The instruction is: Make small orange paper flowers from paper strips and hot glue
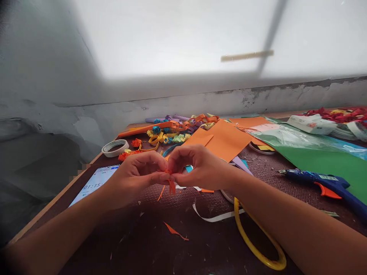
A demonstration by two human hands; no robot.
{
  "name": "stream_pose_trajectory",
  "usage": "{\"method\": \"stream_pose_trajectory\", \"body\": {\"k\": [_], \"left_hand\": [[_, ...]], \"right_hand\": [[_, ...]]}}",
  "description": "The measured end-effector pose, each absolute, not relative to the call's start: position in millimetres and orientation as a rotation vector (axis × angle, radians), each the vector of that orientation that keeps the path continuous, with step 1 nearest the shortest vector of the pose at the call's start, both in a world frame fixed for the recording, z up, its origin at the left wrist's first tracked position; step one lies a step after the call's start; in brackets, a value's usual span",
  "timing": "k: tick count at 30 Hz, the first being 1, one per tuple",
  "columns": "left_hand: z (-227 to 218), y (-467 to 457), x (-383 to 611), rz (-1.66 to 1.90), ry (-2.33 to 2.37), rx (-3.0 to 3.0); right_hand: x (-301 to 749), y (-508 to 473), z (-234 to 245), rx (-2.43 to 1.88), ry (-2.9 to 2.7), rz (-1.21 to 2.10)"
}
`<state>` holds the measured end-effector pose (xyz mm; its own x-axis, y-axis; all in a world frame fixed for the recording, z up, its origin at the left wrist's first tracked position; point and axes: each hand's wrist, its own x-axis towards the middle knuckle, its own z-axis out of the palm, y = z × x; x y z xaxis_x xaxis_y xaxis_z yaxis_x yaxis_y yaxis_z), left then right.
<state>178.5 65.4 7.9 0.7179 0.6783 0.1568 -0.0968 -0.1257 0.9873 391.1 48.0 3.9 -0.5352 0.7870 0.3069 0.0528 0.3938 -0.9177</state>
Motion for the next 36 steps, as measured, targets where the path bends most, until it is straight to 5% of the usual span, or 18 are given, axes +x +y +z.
{"method": "stream_pose_trajectory", "body": {"k": [13,36], "left_hand": [[7.8,65.1,179.7,0.789,0.628,1.661],[1.3,65.3,178.2,0.852,0.634,1.811]], "right_hand": [[388.9,54.4,-3.9,-0.715,-1.738,1.400],[384.2,50.2,-0.5,-0.798,-1.745,1.210]]}}
